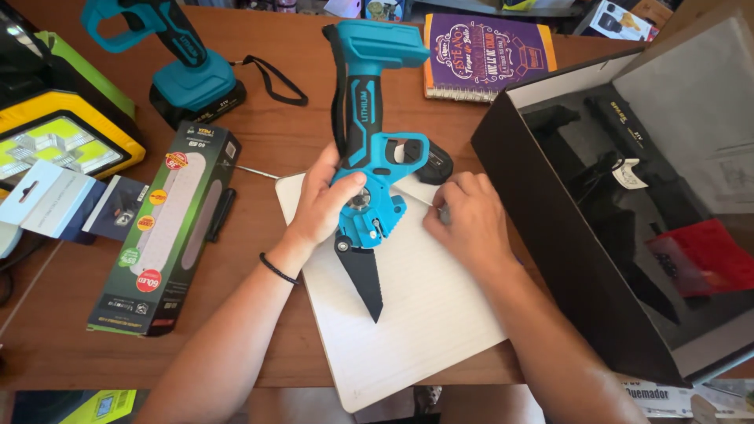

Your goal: Unboxing and adjusting a mini handheld chainsaw using a small tool

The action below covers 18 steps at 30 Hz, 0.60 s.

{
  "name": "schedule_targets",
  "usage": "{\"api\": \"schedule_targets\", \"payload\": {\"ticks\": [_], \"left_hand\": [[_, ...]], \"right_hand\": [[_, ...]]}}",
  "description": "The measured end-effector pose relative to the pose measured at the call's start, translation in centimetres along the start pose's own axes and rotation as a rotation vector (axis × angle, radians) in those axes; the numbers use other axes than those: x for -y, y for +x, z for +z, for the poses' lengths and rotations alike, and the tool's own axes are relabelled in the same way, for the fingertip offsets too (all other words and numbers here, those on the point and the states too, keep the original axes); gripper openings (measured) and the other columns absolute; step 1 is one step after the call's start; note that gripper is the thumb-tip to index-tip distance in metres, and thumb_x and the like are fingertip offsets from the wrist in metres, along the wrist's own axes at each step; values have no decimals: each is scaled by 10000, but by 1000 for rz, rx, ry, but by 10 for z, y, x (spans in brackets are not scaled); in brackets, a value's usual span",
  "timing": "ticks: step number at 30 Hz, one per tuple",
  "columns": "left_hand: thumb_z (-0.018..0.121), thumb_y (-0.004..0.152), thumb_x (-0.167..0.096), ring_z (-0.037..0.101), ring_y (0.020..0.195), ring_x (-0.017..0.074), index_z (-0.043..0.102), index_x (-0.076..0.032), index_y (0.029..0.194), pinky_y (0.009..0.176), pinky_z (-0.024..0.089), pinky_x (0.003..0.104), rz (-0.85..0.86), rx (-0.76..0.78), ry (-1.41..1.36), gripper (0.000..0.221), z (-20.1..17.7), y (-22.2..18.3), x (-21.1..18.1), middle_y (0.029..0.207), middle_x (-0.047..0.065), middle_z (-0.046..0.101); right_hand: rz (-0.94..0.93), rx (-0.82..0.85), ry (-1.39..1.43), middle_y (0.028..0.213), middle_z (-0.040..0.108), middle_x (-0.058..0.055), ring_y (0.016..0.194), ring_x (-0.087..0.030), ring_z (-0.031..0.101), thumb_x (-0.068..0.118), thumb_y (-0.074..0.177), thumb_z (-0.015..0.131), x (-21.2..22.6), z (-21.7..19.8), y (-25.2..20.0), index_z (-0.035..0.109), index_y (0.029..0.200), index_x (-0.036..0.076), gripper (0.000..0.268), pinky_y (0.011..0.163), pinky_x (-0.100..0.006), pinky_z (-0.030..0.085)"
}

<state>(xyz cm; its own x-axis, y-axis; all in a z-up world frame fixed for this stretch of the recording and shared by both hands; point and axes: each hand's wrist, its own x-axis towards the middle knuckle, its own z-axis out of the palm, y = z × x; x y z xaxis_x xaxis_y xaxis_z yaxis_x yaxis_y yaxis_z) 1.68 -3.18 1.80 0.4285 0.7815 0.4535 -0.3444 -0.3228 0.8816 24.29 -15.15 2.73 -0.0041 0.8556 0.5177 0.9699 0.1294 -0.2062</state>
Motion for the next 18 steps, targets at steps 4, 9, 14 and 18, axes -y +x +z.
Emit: {"api": "schedule_targets", "payload": {"ticks": [4, 9, 14, 18], "left_hand": [[659, 949, -191, 564, 1260, 231, 535, -6, 1444, 1111, 437, 469, 16, -16, 12, 542, -3, 1, 3, 1345, 167, 639], [635, 963, -219, 562, 1283, 250, 519, -14, 1461, 1120, 424, 468, 15, -32, 26, 551, -13, 1, 18, 1369, 178, 627], [614, 988, -196, 489, 1359, 251, 420, -43, 1539, 1182, 359, 475, 15, -46, -62, 604, -4, 1, 3, 1486, 172, 534], [588, 1021, -199, 459, 1390, 250, 347, -78, 1578, 1214, 329, 472, 42, -68, -139, 619, -8, 2, 9, 1510, 162, 501]], "right_hand": [[-35, -23, -33, 839, 598, 0, 834, -235, 628, 210, 727, 770, -1, 0, 0, 629, 821, 186, 171, 742, -366, 515], [-26, -40, 7, 728, 642, 46, 729, -183, 667, 189, 794, 747, 3, -2, -1, 651, 930, 240, 175, 671, -298, 536], [-20, 72, 21, 736, 641, -35, 754, -253, 687, 156, 828, 676, 14, -13, 5, 690, 1011, 193, 187, 657, -360, 550], [23, 116, 22, 767, 658, -41, 770, -262, 705, 184, 863, 660, 12, -11, 2, 696, 1014, 194, 156, 664, -370, 560]]}}
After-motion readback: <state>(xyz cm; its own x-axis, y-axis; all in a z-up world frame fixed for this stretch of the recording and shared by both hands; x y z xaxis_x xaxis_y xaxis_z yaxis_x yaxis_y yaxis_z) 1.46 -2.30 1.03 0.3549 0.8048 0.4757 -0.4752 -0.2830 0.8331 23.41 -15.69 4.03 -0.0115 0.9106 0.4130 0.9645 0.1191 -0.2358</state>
